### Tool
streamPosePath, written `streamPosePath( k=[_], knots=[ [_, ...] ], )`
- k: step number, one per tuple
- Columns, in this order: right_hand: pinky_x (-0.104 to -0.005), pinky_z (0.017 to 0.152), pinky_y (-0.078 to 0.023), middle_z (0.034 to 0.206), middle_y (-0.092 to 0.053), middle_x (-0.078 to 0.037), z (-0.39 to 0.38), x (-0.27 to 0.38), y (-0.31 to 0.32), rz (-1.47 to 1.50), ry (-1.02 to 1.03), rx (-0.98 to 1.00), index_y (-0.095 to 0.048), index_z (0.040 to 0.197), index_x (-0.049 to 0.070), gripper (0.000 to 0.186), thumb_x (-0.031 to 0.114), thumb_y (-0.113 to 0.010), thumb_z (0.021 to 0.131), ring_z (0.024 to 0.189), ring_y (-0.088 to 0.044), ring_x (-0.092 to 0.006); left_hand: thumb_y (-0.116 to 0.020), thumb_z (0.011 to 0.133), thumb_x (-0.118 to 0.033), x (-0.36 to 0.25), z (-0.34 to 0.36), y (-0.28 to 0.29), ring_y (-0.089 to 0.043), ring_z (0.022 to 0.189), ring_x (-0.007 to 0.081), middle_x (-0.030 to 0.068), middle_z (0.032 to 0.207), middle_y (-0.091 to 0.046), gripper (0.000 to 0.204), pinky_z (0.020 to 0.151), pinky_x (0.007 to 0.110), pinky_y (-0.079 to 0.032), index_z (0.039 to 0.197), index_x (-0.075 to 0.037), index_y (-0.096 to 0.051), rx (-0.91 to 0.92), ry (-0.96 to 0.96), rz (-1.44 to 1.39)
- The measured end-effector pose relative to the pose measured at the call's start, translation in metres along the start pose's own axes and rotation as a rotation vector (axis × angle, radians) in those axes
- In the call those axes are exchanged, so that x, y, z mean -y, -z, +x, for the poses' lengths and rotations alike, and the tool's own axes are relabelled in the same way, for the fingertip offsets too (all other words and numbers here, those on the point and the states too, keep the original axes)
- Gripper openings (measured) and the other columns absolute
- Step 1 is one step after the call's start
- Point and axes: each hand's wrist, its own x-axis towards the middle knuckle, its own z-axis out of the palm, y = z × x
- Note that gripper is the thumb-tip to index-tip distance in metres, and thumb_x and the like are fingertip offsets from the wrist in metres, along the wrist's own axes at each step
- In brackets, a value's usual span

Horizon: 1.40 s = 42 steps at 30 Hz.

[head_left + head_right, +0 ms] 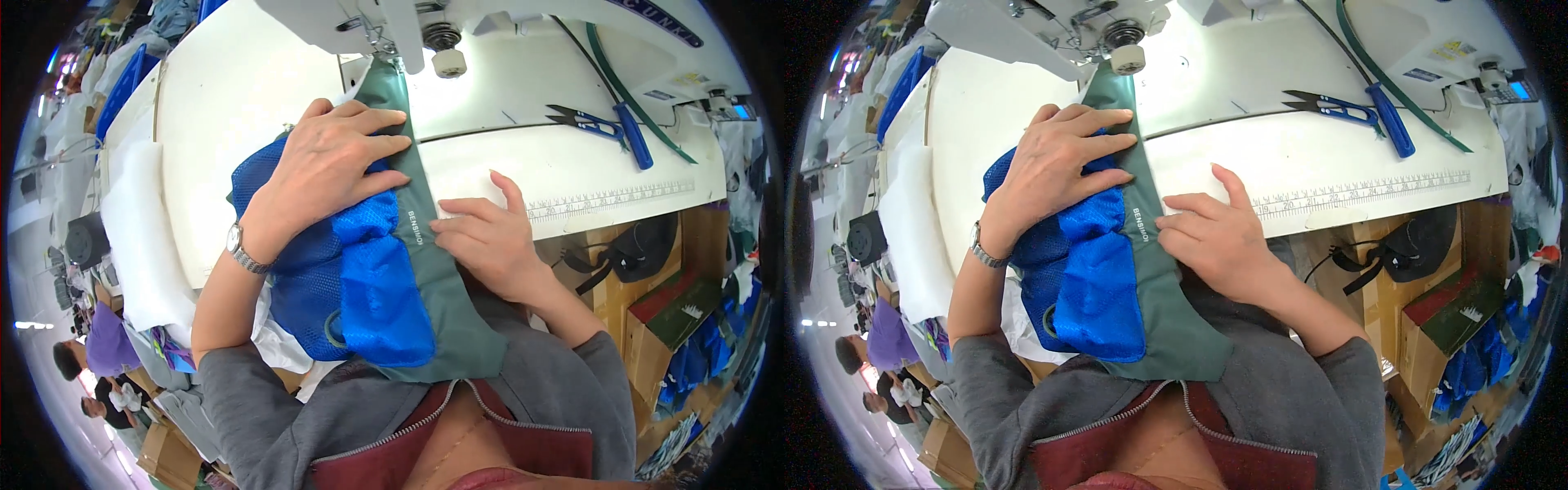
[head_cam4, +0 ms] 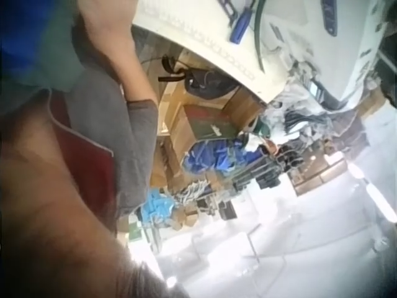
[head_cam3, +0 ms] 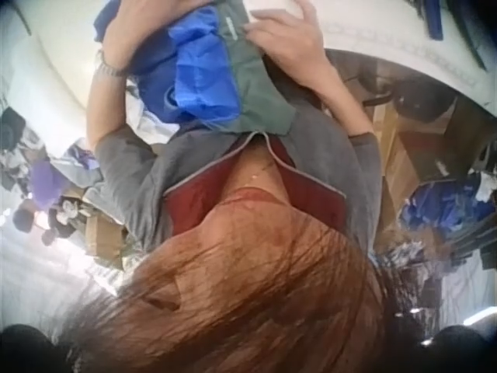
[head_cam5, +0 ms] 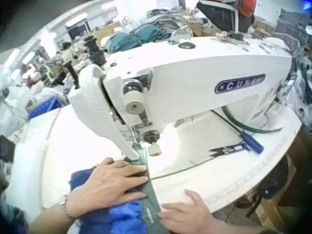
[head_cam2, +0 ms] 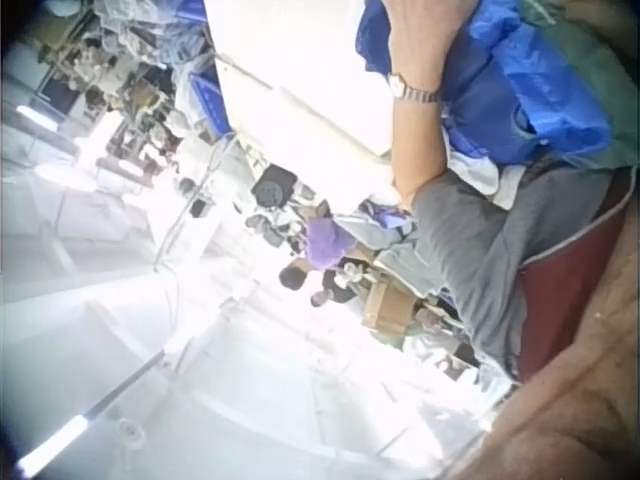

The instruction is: Sewing components of a blue and green bag together using an industrial sewing machine.

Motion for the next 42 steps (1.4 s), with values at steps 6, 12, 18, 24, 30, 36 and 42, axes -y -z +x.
streamPosePath(
  k=[6, 12, 18, 24, 30, 36, 42],
  knots=[
    [-0.0549, 0.108, -0.029, 0.090, -0.069, 0.004, 0.012, -0.006, 0.016, 0.080, -0.015, 0.137, -0.064, 0.082, 0.014, 0.002, 0.014, -0.064, 0.080, 0.107, -0.062, -0.0140, -0.074, 0.077, -0.036, -0.004, 0.003, 0.004, -0.060, 0.103, 0.0216, 0.0033, 0.121, -0.064, 0.034, 0.089, 0.034, -0.043, 0.101, -0.011, -0.073, 0.027, 0.021, -0.028],
    [-0.0538, 0.109, -0.030, 0.087, -0.069, 0.003, 0.017, -0.010, 0.017, 0.090, 0.011, 0.152, -0.064, 0.079, 0.013, 0.004, 0.013, -0.068, 0.078, 0.107, -0.062, -0.0147, -0.069, 0.083, -0.036, -0.004, 0.003, 0.003, -0.059, 0.105, 0.0245, 0.0041, 0.120, -0.064, 0.031, 0.090, 0.038, -0.046, 0.100, -0.010, -0.073, 0.048, 0.050, -0.051],
    [-0.0532, 0.109, -0.030, 0.082, -0.067, 0.002, 0.021, -0.015, 0.023, 0.083, 0.050, 0.158, -0.063, 0.080, 0.013, 0.008, 0.013, -0.069, 0.075, 0.106, -0.063, -0.0159, -0.068, 0.083, -0.032, -0.003, 0.005, -0.002, -0.059, 0.105, 0.0254, 0.0044, 0.118, -0.064, 0.028, 0.091, 0.038, -0.047, 0.100, -0.009, -0.072, 0.018, 0.033, -0.066],
    [-0.0532, 0.108, -0.032, 0.080, -0.065, 0.001, 0.023, -0.024, 0.028, 0.081, 0.052, 0.188, -0.062, 0.080, 0.014, 0.010, 0.014, -0.069, 0.073, 0.105, -0.064, -0.0170, -0.069, 0.083, -0.029, -0.006, 0.009, -0.003, -0.059, 0.106, 0.0247, 0.0045, 0.119, -0.063, 0.028, 0.090, 0.038, -0.048, 0.101, -0.009, -0.072, 0.041, 0.055, -0.063],
    [-0.0534, 0.108, -0.033, 0.078, -0.063, 0.001, 0.024, -0.027, 0.032, 0.058, 0.063, 0.230, -0.061, 0.083, 0.014, 0.010, 0.015, -0.067, 0.075, 0.106, -0.063, -0.0171, -0.070, 0.081, -0.029, -0.008, 0.012, 0.000, -0.059, 0.108, 0.0248, 0.0047, 0.121, -0.062, 0.032, 0.091, 0.039, -0.047, 0.106, -0.010, -0.071, 0.043, 0.056, -0.025],
    [-0.0525, 0.105, -0.035, 0.087, -0.068, 0.007, 0.021, -0.026, 0.030, 0.007, 0.105, 0.214, -0.063, 0.081, 0.015, 0.012, 0.012, -0.071, 0.072, 0.106, -0.064, -0.0146, -0.072, 0.079, -0.031, -0.007, 0.014, 0.002, -0.059, 0.108, 0.0249, 0.0048, 0.122, -0.062, 0.035, 0.090, 0.038, -0.047, 0.107, -0.010, -0.071, 0.067, 0.057, -0.052],
    [-0.0503, 0.105, -0.036, 0.081, -0.062, 0.000, 0.029, -0.030, 0.027, 0.025, 0.101, 0.134, -0.060, 0.082, 0.012, 0.005, 0.014, -0.061, 0.077, 0.104, -0.063, -0.0166, -0.072, 0.079, -0.030, 0.000, 0.017, 0.001, -0.059, 0.107, 0.0253, 0.0047, 0.122, -0.062, 0.036, 0.091, 0.038, -0.046, 0.109, -0.011, -0.070, 0.068, 0.066, -0.051]
  ],
)
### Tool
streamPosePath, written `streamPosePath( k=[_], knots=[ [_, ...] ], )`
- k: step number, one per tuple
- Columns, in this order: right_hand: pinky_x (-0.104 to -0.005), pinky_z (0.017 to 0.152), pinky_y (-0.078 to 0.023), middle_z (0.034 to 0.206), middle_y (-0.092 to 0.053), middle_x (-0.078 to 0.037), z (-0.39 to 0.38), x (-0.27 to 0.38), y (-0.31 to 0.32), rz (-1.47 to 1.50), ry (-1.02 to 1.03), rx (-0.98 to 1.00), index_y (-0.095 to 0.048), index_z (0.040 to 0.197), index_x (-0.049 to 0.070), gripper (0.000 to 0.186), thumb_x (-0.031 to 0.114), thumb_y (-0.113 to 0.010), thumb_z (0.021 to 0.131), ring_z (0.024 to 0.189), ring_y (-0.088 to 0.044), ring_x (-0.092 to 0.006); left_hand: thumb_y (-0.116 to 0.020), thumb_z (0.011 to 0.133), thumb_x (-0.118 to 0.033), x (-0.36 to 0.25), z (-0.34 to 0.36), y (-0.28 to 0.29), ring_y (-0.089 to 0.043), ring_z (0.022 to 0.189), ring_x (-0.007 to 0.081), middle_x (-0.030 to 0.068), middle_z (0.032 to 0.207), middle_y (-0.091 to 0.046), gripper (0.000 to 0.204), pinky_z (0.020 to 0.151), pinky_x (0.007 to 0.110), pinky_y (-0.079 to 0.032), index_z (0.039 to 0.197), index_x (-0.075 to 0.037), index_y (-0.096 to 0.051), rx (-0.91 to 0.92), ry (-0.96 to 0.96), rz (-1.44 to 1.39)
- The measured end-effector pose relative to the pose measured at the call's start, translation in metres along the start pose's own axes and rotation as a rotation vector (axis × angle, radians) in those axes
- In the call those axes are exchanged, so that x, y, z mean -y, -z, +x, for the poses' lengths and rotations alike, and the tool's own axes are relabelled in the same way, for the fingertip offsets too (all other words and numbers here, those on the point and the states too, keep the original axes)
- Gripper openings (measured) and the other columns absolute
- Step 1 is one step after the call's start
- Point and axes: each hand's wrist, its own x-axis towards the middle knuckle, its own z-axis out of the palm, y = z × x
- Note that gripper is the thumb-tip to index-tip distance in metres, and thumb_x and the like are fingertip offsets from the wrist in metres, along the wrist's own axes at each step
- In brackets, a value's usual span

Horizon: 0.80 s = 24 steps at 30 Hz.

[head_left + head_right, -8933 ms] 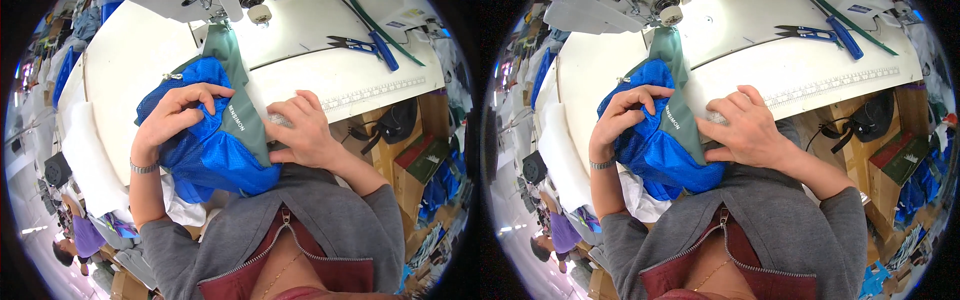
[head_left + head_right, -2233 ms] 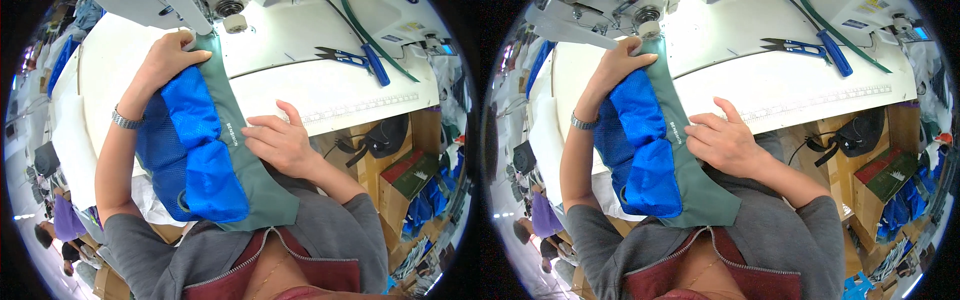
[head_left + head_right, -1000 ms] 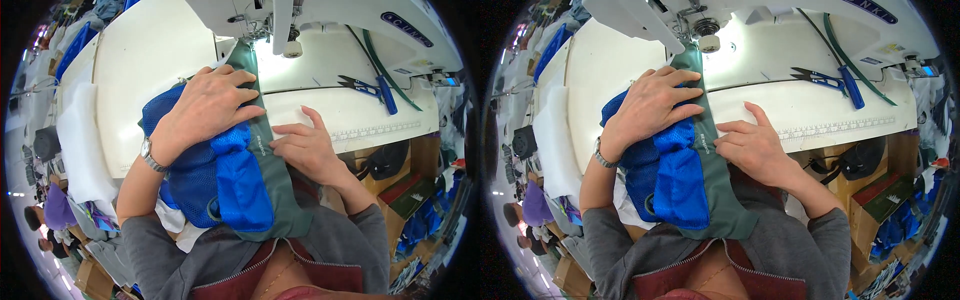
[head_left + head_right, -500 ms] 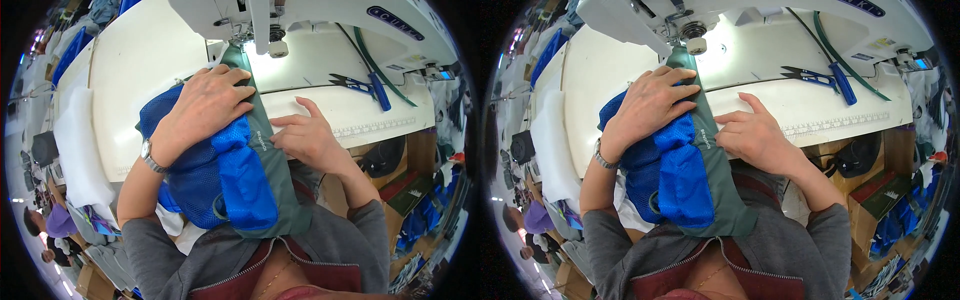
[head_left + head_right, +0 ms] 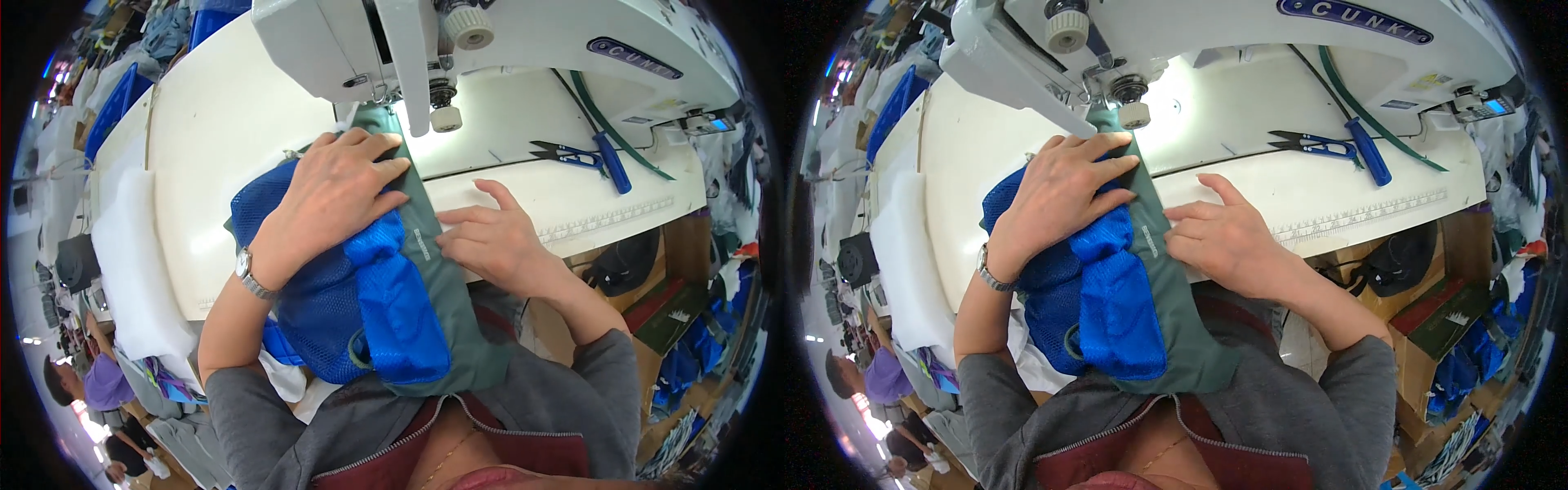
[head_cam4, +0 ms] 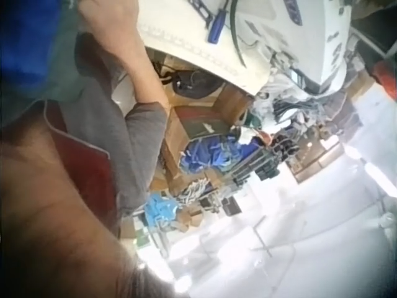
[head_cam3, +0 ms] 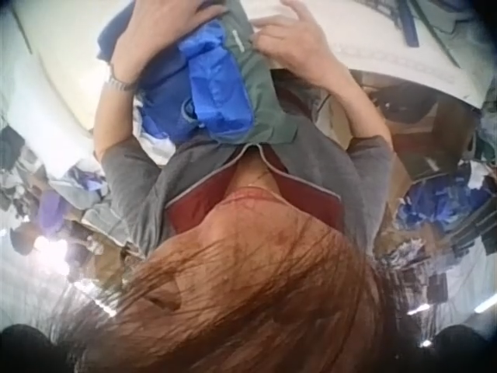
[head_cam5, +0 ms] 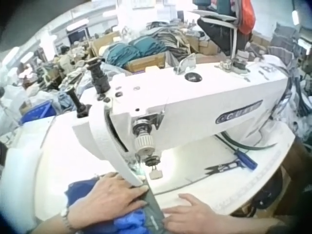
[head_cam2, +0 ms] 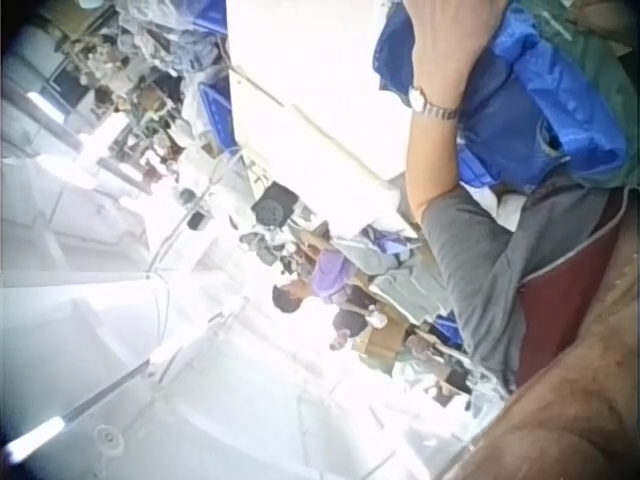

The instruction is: Sewing components of a blue and green bag together using an industrial sewing machine.

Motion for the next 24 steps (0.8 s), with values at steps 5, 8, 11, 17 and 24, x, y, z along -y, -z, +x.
streamPosePath(
  k=[5, 8, 11, 17, 24],
  knots=[
    [-0.0493, 0.105, -0.036, 0.088, -0.067, 0.005, 0.010, -0.007, -0.003, -0.054, 0.021, 0.044, -0.063, 0.082, 0.014, 0.008, 0.013, -0.068, 0.075, 0.104, -0.064, -0.0130, -0.070, 0.080, -0.031, 0.010, -0.002, 0.002, -0.057, 0.111, 0.0218, 0.0038, 0.116, -0.063, 0.030, 0.091, 0.040, -0.042, 0.103, -0.012, -0.070, -0.102, -0.018, 0.106],
    [-0.0487, 0.104, -0.036, 0.089, -0.067, 0.005, 0.010, -0.009, -0.003, -0.076, 0.024, 0.039, -0.063, 0.082, 0.014, 0.008, 0.014, -0.067, 0.076, 0.103, -0.063, -0.0130, -0.069, 0.082, -0.034, -0.001, -0.008, 0.004, -0.051, 0.124, 0.0252, 0.0052, 0.124, -0.061, 0.033, 0.106, 0.045, -0.033, 0.109, -0.014, -0.070, -0.035, -0.100, 0.146],
    [-0.0476, 0.102, -0.039, 0.086, -0.065, 0.003, 0.010, -0.006, -0.006, -0.076, 0.044, -0.009, -0.061, 0.082, 0.013, 0.007, 0.013, -0.063, 0.076, 0.097, -0.063, -0.0141, -0.067, 0.082, -0.042, -0.016, -0.025, 0.004, -0.046, 0.130, 0.0257, 0.0053, 0.129, -0.058, 0.040, 0.110, 0.055, -0.025, 0.112, -0.017, -0.069, 0.040, -0.067, 0.068],
    [-0.0420, 0.093, -0.044, 0.087, -0.064, 0.001, 0.012, -0.007, -0.004, -0.072, 0.081, -0.020, -0.059, 0.083, 0.010, 0.009, 0.014, -0.061, 0.074, 0.084, -0.059, -0.0146, -0.071, 0.077, -0.045, -0.026, -0.029, 0.004, -0.045, 0.131, 0.0287, 0.0055, 0.132, -0.056, 0.045, 0.110, 0.062, -0.020, 0.113, -0.017, -0.069, 0.042, 0.035, 0.057],
    [-0.0394, 0.089, -0.045, 0.094, -0.068, 0.005, 0.019, -0.020, -0.005, -0.123, 0.105, -0.021, -0.063, 0.083, 0.013, 0.010, 0.014, -0.065, 0.073, 0.079, -0.060, -0.0119, -0.075, 0.073, -0.038, -0.014, -0.021, 0.002, -0.047, 0.126, 0.0286, 0.0075, 0.126, -0.059, 0.041, 0.108, 0.063, -0.024, 0.107, -0.014, -0.071, -0.037, 0.016, 0.000]
  ],
)
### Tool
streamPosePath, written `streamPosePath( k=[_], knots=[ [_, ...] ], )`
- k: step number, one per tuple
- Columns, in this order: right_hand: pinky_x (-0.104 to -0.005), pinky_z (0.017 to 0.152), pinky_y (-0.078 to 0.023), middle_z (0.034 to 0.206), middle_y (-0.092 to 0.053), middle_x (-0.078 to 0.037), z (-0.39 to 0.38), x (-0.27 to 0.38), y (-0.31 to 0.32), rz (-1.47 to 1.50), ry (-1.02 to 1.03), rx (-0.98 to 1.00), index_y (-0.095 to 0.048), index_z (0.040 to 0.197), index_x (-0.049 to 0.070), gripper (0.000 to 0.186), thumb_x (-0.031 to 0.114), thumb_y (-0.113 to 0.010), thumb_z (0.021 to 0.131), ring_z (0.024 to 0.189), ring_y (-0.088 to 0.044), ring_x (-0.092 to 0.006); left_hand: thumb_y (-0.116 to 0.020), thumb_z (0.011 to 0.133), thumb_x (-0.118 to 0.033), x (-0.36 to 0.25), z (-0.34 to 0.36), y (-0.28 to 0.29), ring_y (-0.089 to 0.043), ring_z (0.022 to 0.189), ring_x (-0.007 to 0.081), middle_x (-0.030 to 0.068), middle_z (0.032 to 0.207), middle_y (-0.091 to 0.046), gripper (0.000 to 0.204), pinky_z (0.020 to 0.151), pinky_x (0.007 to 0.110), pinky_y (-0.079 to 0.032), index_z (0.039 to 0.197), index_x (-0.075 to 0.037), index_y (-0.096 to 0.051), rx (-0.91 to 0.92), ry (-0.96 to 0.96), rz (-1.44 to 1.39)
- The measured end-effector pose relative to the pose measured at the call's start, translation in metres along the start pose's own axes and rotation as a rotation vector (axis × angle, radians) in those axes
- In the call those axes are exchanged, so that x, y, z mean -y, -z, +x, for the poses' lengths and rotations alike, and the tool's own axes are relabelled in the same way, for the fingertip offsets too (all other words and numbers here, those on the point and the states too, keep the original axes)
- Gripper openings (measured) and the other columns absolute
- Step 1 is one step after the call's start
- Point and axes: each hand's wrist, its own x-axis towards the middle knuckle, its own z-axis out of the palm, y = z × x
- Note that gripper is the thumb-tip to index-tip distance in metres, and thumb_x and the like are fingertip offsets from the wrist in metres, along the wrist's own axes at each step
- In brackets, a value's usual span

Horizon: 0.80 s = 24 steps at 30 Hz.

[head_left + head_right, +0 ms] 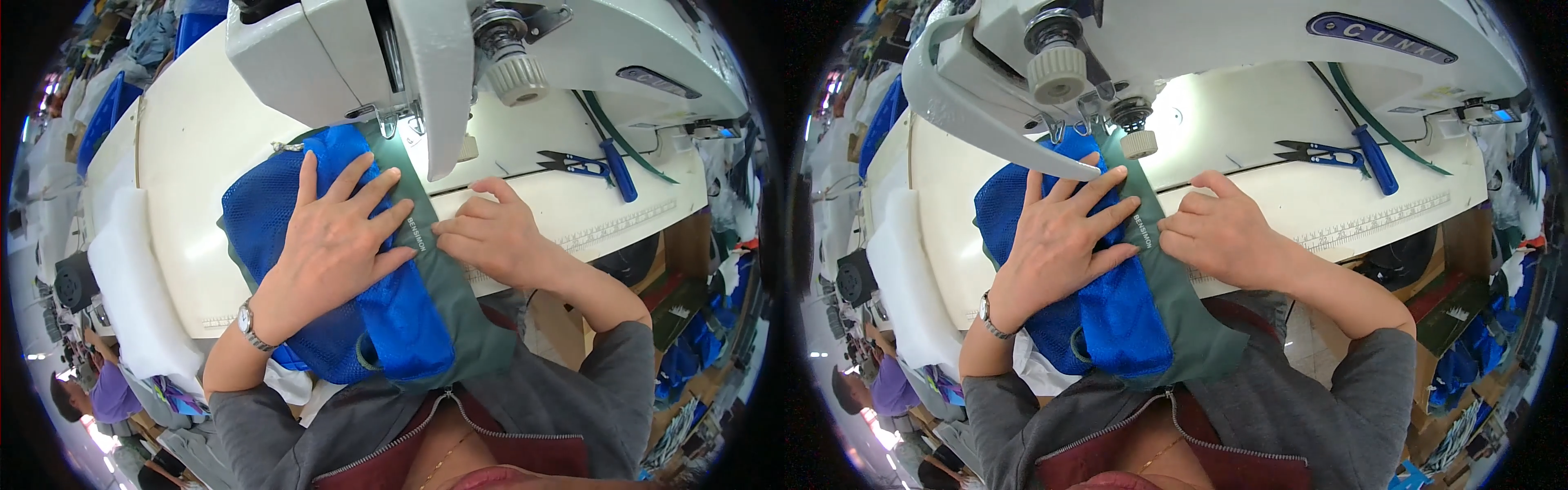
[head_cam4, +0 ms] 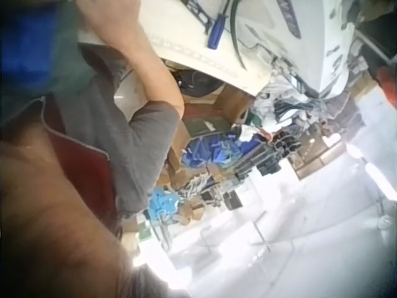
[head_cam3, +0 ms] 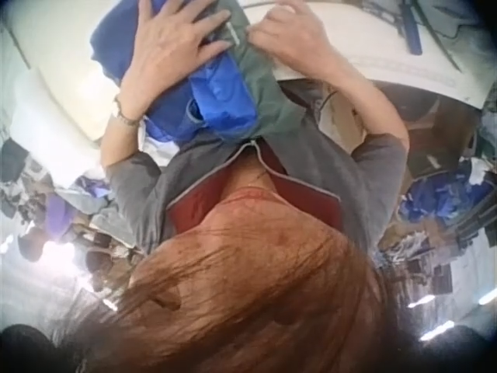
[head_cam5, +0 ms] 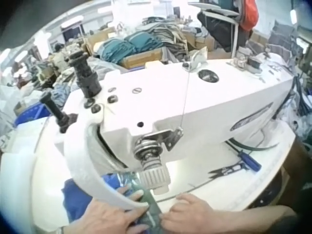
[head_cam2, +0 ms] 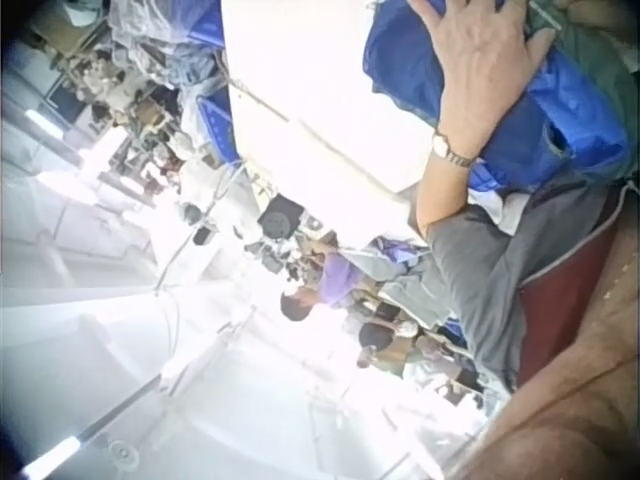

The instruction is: Sewing components of a blue and green bag together using an industrial sewing machine.

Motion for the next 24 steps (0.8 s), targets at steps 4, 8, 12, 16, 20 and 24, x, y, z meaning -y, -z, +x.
streamPosePath(
  k=[4, 8, 12, 16, 20, 24],
  knots=[
    [-0.0389, 0.089, -0.045, 0.094, -0.068, 0.005, 0.009, -0.010, -0.001, -0.044, 0.017, 0.003, -0.062, 0.082, 0.013, 0.008, 0.015, -0.065, 0.074, 0.078, -0.060, -0.0120, -0.075, 0.074, -0.036, 0.009, 0.004, -0.004, -0.048, 0.126, 0.0284, 0.0071, 0.125, -0.060, 0.039, 0.108, 0.063, -0.025, 0.106, -0.014, -0.072, -0.026, 0.020, -0.019],
    [-0.0401, 0.090, -0.047, 0.083, -0.063, 0.002, 0.020, -0.016, -0.004, -0.039, 0.064, -0.070, -0.057, 0.078, 0.010, 0.010, 0.010, -0.062, 0.070, 0.075, -0.059, -0.0143, -0.071, 0.078, -0.040, 0.022, 0.011, 0.004, -0.044, 0.129, 0.0295, 0.0035, 0.133, -0.055, 0.043, 0.108, 0.061, -0.023, 0.115, -0.019, -0.069, 0.069, 0.009, 0.073],
    [-0.0397, 0.091, -0.046, 0.077, -0.060, 0.001, 0.028, -0.020, -0.012, -0.081, 0.072, -0.149, -0.056, 0.077, 0.010, 0.010, 0.010, -0.062, 0.069, 0.072, -0.059, -0.0149, -0.070, 0.079, -0.041, 0.037, 0.016, 0.005, -0.049, 0.121, 0.0283, 0.0031, 0.136, -0.054, 0.044, 0.105, 0.054, -0.029, 0.118, -0.020, -0.068, 0.067, 0.004, 0.049],
    [-0.0382, 0.093, -0.045, 0.071, -0.055, 0.000, 0.040, -0.023, -0.016, -0.085, 0.097, -0.151, -0.054, 0.075, 0.011, 0.008, 0.010, -0.061, 0.070, 0.072, -0.060, -0.0154, -0.073, 0.077, -0.033, 0.060, 0.023, 0.011, -0.060, 0.088, 0.0281, 0.0097, 0.118, -0.063, 0.042, 0.080, 0.040, -0.045, 0.116, -0.019, -0.071, 0.084, -0.005, -0.083],
    [-0.0381, 0.094, -0.044, 0.070, -0.054, 0.000, 0.043, -0.029, -0.023, -0.130, 0.087, -0.098, -0.054, 0.074, 0.011, 0.006, 0.010, -0.059, 0.071, 0.073, -0.061, -0.0158, -0.073, 0.078, -0.031, 0.069, 0.034, 0.013, -0.059, 0.066, 0.0294, 0.0146, 0.081, -0.063, 0.040, 0.062, 0.038, -0.046, 0.116, -0.021, -0.071, 0.112, -0.018, -0.103],
    [-0.0427, 0.096, -0.042, 0.072, -0.056, 0.000, 0.041, -0.037, -0.027, -0.179, 0.056, -0.033, -0.056, 0.077, 0.012, 0.007, 0.010, -0.059, 0.071, 0.075, -0.062, -0.0175, -0.074, 0.074, -0.036, 0.068, 0.039, 0.014, -0.060, 0.101, 0.0297, 0.0091, 0.106, -0.068, 0.040, 0.087, 0.039, -0.045, 0.108, -0.015, -0.074, 0.115, 0.050, -0.010]
  ],
)
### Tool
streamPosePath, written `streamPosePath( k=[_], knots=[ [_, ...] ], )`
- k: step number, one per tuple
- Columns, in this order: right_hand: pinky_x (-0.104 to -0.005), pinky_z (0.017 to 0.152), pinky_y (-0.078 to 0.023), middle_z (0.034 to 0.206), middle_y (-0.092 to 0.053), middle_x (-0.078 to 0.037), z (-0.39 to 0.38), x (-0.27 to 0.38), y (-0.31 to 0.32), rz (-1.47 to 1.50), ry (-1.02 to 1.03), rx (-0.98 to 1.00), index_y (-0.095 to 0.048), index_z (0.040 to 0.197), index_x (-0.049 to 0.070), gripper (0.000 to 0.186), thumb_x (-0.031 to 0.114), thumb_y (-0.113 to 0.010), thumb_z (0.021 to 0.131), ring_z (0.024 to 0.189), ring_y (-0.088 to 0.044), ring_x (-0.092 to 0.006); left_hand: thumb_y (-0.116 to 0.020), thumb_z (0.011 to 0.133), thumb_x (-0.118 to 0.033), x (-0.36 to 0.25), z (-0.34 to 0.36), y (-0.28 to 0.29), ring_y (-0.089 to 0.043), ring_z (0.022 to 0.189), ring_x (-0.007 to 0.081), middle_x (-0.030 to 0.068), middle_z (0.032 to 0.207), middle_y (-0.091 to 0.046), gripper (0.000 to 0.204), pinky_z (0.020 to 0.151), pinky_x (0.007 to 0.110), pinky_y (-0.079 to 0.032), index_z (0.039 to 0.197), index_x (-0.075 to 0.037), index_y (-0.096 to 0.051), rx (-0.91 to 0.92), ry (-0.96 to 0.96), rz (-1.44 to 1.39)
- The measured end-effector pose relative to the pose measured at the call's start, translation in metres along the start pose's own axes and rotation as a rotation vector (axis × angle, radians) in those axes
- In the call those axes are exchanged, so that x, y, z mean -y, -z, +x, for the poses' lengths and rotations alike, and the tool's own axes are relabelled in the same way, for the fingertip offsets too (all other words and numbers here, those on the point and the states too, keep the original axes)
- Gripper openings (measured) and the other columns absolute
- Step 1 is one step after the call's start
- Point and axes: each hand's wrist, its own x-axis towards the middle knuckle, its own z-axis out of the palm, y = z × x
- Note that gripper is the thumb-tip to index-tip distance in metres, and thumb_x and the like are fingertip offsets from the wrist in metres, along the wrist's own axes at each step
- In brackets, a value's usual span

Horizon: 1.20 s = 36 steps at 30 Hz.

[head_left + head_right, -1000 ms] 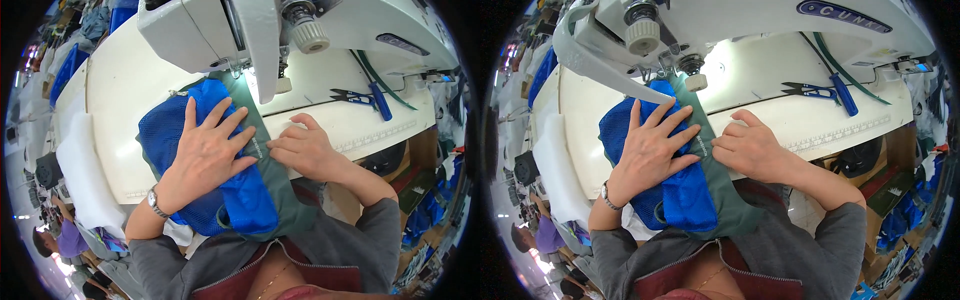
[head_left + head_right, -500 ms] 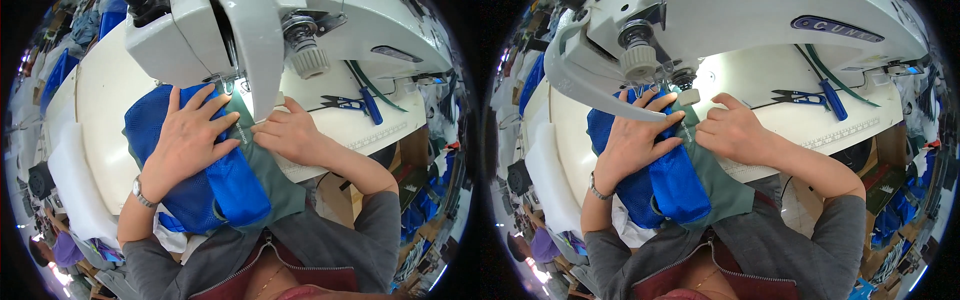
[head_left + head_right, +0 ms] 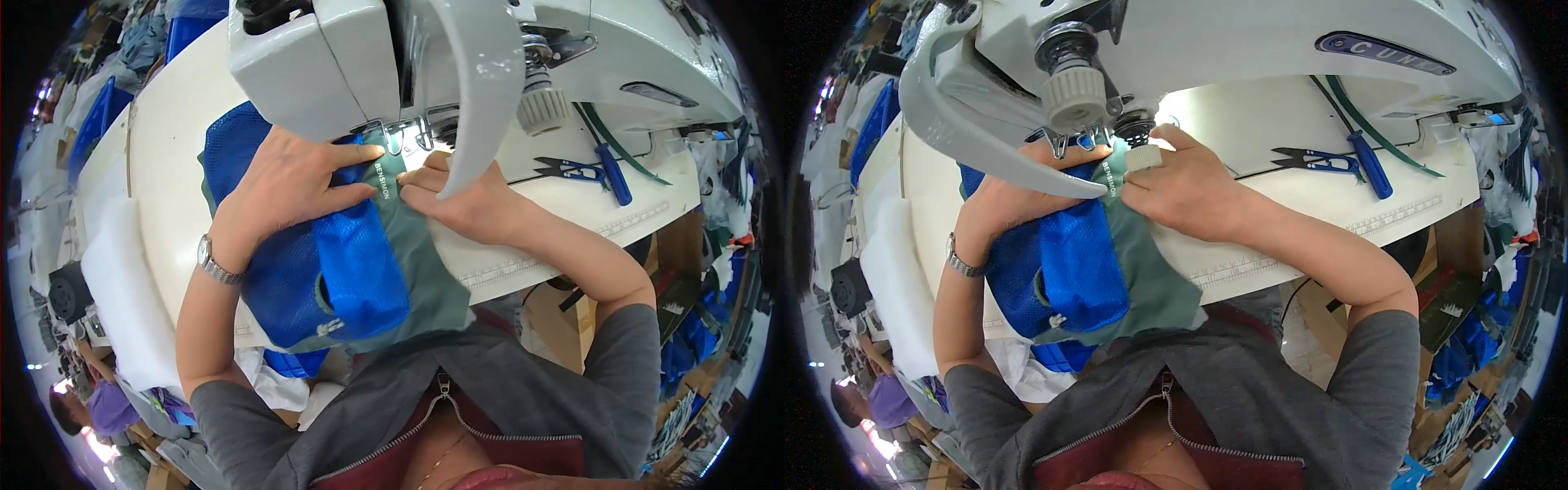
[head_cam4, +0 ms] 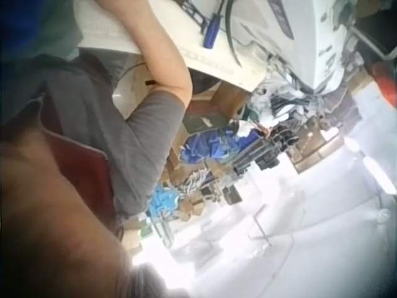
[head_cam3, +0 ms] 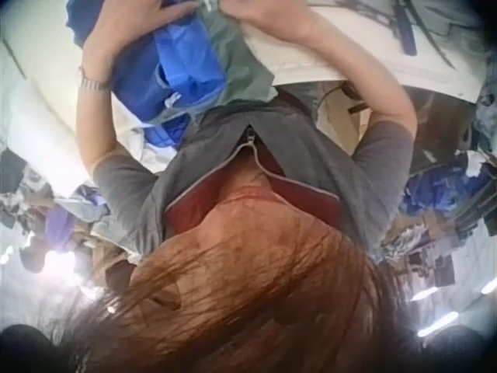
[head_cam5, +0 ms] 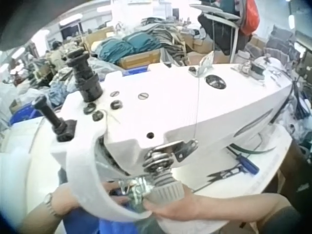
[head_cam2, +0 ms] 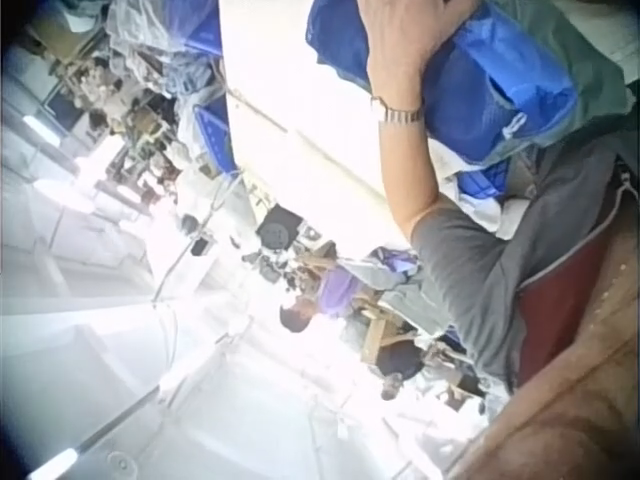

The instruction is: Sewing components of a blue and green bag together using an industrial sewing machine.

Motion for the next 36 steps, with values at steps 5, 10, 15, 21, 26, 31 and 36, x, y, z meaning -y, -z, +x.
streamPosePath(
  k=[5, 10, 15, 21, 26, 31, 36],
  knots=[
    [-0.0458, 0.098, -0.041, 0.078, -0.061, 0.000, 0.003, -0.003, -0.012, 0.048, -0.030, -0.063, -0.059, 0.083, 0.013, 0.009, 0.011, -0.059, 0.074, 0.078, -0.063, -0.0192, -0.074, 0.075, -0.038, 0.022, 0.005, -0.012, -0.064, 0.085, 0.0291, 0.0100, 0.095, -0.070, 0.040, 0.078, 0.036, -0.049, 0.109, -0.017, -0.074, 0.011, 0.002, -0.189],
    [-0.0462, 0.099, -0.041, 0.082, -0.064, 0.002, 0.007, 0.003, -0.014, -0.019, -0.054, -0.034, -0.062, 0.087, 0.014, 0.010, 0.012, -0.058, 0.078, 0.082, -0.064, -0.0199, -0.075, 0.076, -0.041, 0.035, 0.008, -0.002, -0.061, 0.093, 0.0316, 0.0109, 0.101, -0.069, 0.038, 0.082, 0.033, -0.048, 0.107, -0.018, -0.075, -0.106, -0.169, -0.084],
    [-0.0455, 0.094, -0.042, 0.085, -0.065, 0.001, 0.009, -0.005, -0.004, -0.010, -0.051, -0.049, -0.064, 0.086, 0.015, 0.009, 0.016, -0.061, 0.077, 0.086, -0.063, -0.0189, -0.071, 0.076, -0.015, -0.023, -0.034, 0.003, -0.063, 0.101, 0.0275, 0.0093, 0.107, -0.068, 0.025, 0.090, 0.039, -0.048, 0.100, -0.008, -0.070, -0.291, -0.283, -0.011],
    [-0.0370, 0.081, -0.049, 0.099, -0.066, 0.003, 0.011, -0.014, -0.005, 0.049, -0.064, -0.022, -0.066, 0.091, 0.014, 0.013, 0.015, -0.065, 0.078, 0.090, -0.064, -0.0190, -0.073, 0.073, -0.016, -0.101, -0.084, -0.029, -0.058, 0.114, 0.0257, 0.0085, 0.113, -0.064, 0.031, 0.103, 0.048, -0.040, 0.101, -0.005, -0.067, -0.012, -0.210, 0.079],
    [-0.0362, 0.089, -0.048, 0.112, -0.067, 0.001, -0.005, -0.004, 0.015, -0.059, -0.070, -0.037, -0.069, 0.103, 0.013, 0.022, 0.013, -0.067, 0.081, 0.093, -0.064, -0.0233, -0.062, 0.072, -0.014, -0.122, -0.085, -0.041, -0.060, 0.109, 0.0310, 0.0164, 0.104, -0.063, 0.034, 0.102, 0.052, -0.039, 0.103, 0.001, -0.064, -0.097, -0.161, 0.194],
    [-0.0353, 0.087, -0.046, 0.102, -0.069, -0.001, -0.043, 0.019, 0.049, 0.096, -0.240, -0.100, -0.070, 0.095, 0.011, 0.014, 0.017, -0.067, 0.082, 0.094, -0.063, -0.0201, -0.067, 0.071, -0.012, -0.120, -0.087, -0.055, -0.061, 0.106, 0.0278, 0.0101, 0.101, -0.064, 0.032, 0.101, 0.050, -0.041, 0.102, -0.006, -0.065, -0.236, -0.072, 0.120],
    [-0.0344, 0.086, -0.045, 0.091, -0.070, -0.002, -0.061, 0.030, 0.050, 0.245, -0.356, -0.197, -0.070, 0.089, 0.009, 0.010, 0.016, -0.068, 0.082, 0.090, -0.064, -0.0209, -0.072, 0.074, -0.011, -0.113, -0.091, -0.051, -0.062, 0.106, 0.0246, 0.0057, 0.103, -0.065, 0.029, 0.101, 0.051, -0.040, 0.102, -0.009, -0.067, -0.260, -0.071, 0.039]
  ],
)
